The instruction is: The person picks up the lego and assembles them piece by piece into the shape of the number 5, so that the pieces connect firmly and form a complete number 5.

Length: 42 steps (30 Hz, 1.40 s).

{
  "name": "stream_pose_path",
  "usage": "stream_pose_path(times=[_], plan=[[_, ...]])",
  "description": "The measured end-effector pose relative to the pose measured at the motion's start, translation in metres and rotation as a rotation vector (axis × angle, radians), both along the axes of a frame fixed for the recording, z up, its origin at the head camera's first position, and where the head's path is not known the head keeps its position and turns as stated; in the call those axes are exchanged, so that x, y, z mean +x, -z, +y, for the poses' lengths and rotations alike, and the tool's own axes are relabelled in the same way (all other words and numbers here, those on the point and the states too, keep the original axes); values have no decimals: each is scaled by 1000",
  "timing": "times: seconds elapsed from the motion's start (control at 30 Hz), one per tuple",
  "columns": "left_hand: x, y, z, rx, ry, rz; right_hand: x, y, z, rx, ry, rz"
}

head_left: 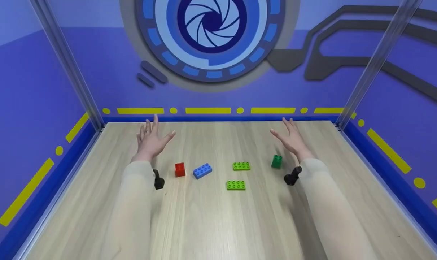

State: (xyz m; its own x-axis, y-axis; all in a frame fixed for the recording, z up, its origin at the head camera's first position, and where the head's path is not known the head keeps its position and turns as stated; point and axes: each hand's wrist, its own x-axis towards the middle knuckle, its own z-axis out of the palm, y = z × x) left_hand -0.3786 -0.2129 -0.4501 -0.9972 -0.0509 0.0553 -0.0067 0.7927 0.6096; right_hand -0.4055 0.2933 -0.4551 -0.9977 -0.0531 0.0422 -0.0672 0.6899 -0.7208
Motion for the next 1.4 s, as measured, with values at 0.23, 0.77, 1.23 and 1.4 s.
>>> stream_pose_path(times=[0.23, 0.77, 1.23, 1.4], plan=[[19, 14, 19, 309, 36, 211, 19, 18, -3, -361, -2, 41], [90, 68, 122, 781, 287, 227, 49, 79, 8, -706, 94, -4], [89, 113, 170, 719, 344, -35, 50, 102, 7, -588, 152, 1], [88, 115, 174, 559, 369, -25, 51, 103, 5, -602, 166, -3]])
